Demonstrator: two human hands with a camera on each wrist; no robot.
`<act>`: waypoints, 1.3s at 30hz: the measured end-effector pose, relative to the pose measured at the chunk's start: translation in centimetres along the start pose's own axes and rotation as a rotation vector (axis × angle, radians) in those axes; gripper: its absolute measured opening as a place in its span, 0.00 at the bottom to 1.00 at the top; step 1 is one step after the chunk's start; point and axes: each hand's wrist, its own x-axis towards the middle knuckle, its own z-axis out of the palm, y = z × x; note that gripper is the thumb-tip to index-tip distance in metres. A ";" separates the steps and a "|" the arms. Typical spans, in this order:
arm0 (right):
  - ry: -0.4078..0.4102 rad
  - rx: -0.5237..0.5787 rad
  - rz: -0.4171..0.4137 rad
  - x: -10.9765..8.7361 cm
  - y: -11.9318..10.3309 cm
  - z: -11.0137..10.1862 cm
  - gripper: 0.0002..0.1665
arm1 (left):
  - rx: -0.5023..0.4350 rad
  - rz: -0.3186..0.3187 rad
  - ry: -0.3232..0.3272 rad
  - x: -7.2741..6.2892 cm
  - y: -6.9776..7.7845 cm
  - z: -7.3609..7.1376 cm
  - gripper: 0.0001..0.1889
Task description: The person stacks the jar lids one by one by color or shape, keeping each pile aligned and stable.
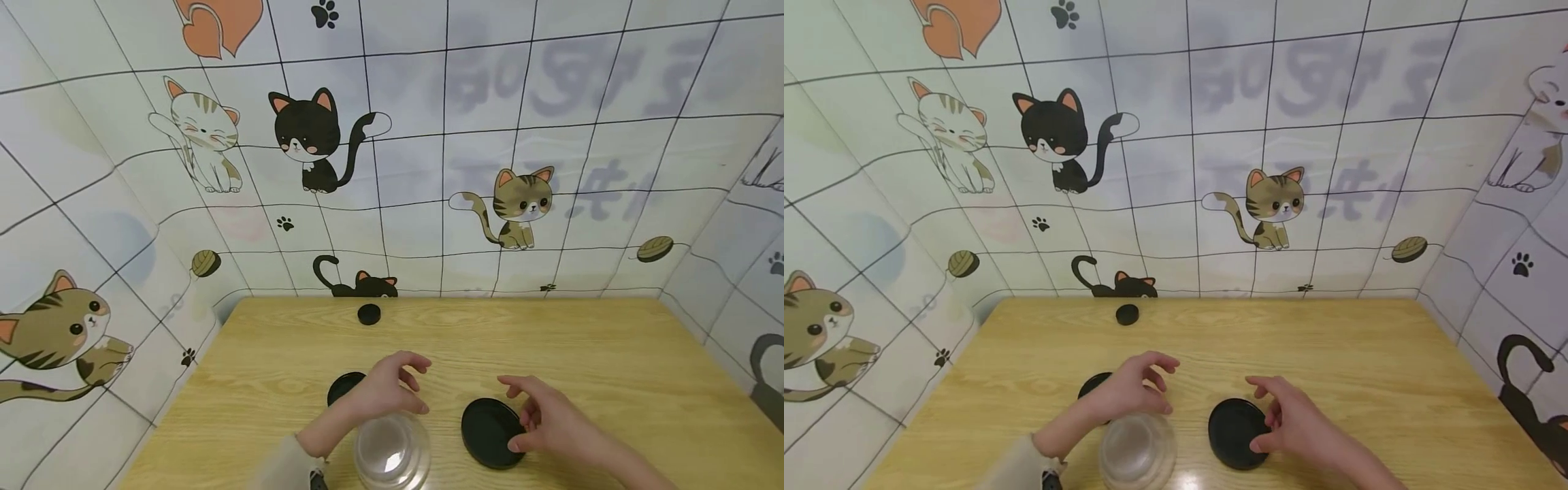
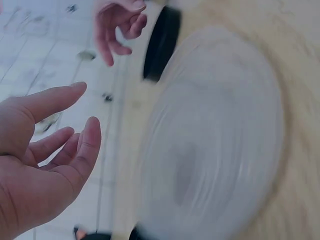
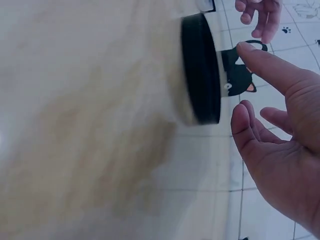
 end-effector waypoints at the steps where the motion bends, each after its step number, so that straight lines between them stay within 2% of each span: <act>1: -0.001 -0.006 0.003 0.5 -0.4 0.0 0.53 | -0.001 0.011 0.017 -0.4 -0.1 -0.8 0.33; 5: -0.013 -0.025 0.006 2.5 -2.1 0.1 0.51 | 0.011 0.023 0.103 -2.6 -0.8 -4.2 0.33; 9: -0.036 -0.056 -0.045 4.2 -3.1 0.4 0.48 | 0.013 0.003 0.195 -5.3 -2.0 -7.1 0.33; 14: -0.051 -0.086 -0.072 6.7 -3.8 1.3 0.44 | -0.013 -0.038 0.245 -7.8 -3.4 -9.1 0.35; 17: -0.061 -0.061 -0.073 8.4 -4.0 2.4 0.42 | -0.030 -0.074 0.258 -8.5 -4.3 -9.4 0.37; 22: -0.088 -0.017 -0.073 11.2 -4.3 5.3 0.42 | -0.071 -0.121 0.268 -8.4 -6.2 -9.0 0.39; 29: -0.146 -0.112 -0.062 14.6 -4.1 8.0 0.41 | -0.070 -0.105 0.280 -8.1 -7.8 -8.7 0.40; 35: -0.185 -0.096 -0.002 16.7 -3.9 9.7 0.40 | -0.121 -0.130 0.270 -8.4 -8.9 -8.7 0.43; 39: -0.216 -0.093 -0.018 17.3 -4.2 10.7 0.39 | -0.116 -0.122 0.259 -8.5 -9.3 -8.9 0.43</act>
